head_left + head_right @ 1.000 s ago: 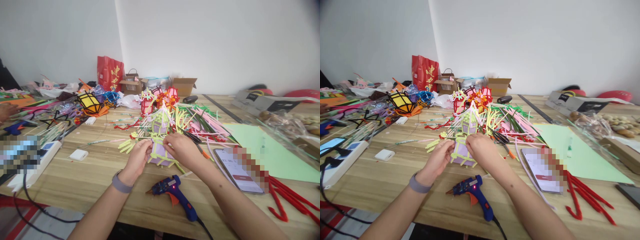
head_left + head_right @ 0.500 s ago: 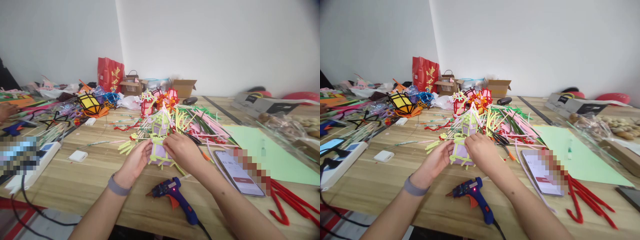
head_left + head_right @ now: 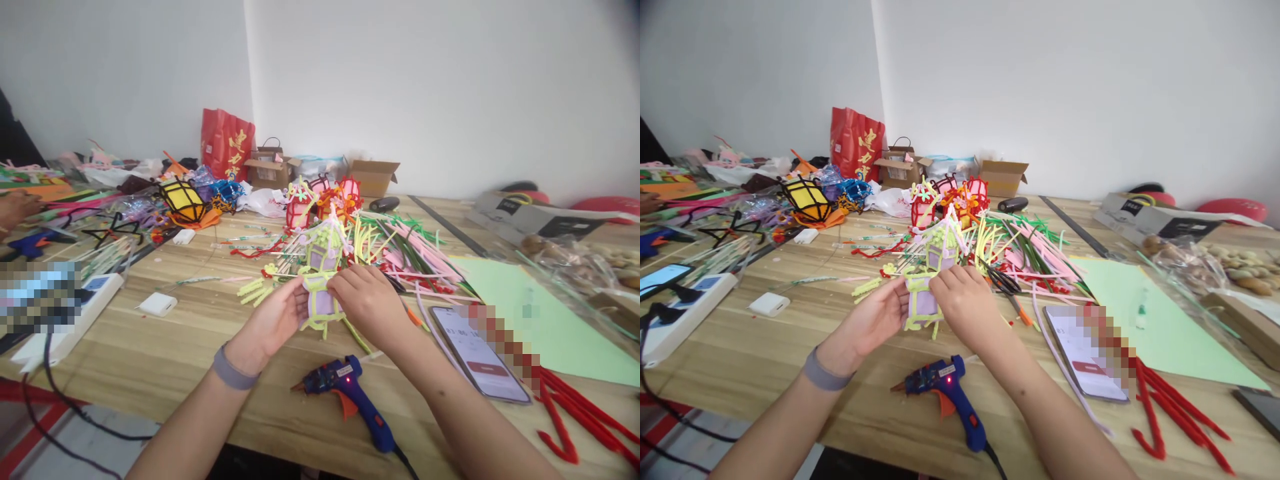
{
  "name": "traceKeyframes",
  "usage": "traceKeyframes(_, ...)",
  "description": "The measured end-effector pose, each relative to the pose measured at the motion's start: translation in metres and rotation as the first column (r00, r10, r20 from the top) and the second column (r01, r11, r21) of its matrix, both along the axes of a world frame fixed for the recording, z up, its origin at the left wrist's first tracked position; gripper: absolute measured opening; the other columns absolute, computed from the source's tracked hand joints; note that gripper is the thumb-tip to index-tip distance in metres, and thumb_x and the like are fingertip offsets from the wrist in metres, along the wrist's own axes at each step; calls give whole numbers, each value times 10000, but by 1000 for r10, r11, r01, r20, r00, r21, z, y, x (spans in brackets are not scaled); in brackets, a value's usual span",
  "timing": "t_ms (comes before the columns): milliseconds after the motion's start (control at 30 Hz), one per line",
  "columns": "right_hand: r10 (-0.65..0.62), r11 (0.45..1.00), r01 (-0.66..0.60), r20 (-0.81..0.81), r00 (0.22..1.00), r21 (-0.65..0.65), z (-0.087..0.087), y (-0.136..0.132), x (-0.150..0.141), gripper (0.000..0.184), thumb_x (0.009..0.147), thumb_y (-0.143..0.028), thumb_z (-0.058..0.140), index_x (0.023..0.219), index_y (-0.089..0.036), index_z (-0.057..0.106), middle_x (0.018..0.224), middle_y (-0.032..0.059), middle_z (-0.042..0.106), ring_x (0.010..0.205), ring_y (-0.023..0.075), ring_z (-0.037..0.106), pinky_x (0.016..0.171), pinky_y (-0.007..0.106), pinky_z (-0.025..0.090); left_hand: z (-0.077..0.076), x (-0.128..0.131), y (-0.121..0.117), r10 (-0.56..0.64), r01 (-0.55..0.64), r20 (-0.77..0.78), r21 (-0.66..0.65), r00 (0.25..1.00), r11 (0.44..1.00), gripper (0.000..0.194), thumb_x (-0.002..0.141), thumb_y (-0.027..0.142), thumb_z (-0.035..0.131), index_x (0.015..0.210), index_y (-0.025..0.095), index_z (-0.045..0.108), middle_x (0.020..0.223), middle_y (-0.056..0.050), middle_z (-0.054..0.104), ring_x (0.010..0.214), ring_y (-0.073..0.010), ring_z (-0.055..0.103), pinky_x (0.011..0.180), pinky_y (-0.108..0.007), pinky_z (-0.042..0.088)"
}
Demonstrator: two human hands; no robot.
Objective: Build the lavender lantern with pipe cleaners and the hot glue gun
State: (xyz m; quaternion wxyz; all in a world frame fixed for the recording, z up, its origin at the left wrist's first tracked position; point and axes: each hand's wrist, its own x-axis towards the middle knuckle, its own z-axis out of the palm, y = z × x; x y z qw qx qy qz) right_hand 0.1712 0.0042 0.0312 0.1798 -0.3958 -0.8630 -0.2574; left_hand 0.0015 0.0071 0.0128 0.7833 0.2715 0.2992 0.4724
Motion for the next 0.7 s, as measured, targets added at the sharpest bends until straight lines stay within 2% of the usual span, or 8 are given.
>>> traceKeyframes(167, 93, 993, -92, -3, 996, 77, -4, 2, 2, 215, 946, -123, 445, 909, -170, 651, 923, 84, 676, 825, 213, 534, 744, 332, 373, -6, 11, 0, 26, -21, 84, -64, 996, 998, 145, 851, 269, 565, 852, 160, 661, 752, -36, 676, 703, -149, 625, 712, -264, 483)
traceKeyframes(300, 148, 986, -146, -23, 989, 79, -10, 2, 4, 274, 954, -107, 388, 971, -154, 658, 970, 114, 674, 823, 209, 571, 771, 334, 442, -6, 21, 1, 75, -74, 146, -15, 986, 997, 149, 834, 279, 572, 884, 175, 665, 765, -27, 694, 739, -155, 626, 682, -249, 471)
traceKeyframes(467, 173, 985, -169, -104, 979, 43, -19, -3, 12, 321, 930, -77, 396, 1108, -159, 651, 1047, 135, 675, 941, 227, 612, 836, 363, 498, -7, 26, 0, 79, -78, 46, -6, 996, 997, 94, 736, 270, 645, 760, 180, 634, 722, -32, 687, 776, -196, 640, 669, -272, 462)
traceKeyframes(633, 122, 992, -112, -315, 941, 50, -27, -7, 21, 296, 942, -123, 432, 1056, -226, 686, 1011, 96, 700, 929, 196, 654, 800, 330, 548, -19, 26, 0, 66, -62, -24, 141, 998, 988, 80, 692, 257, 649, 737, 190, 645, 711, -16, 660, 736, -176, 605, 647, -261, 435)
traceKeyframes(700, 129, 991, -107, -386, 914, 78, -30, -7, 23, 236, 939, -149, 479, 1035, -223, 681, 979, 91, 706, 915, 193, 665, 800, 329, 556, -26, 26, -1, 110, -93, -91, 173, 990, 981, 82, 684, 269, 659, 669, 195, 627, 654, -4, 622, 708, -172, 580, 631, -259, 424)
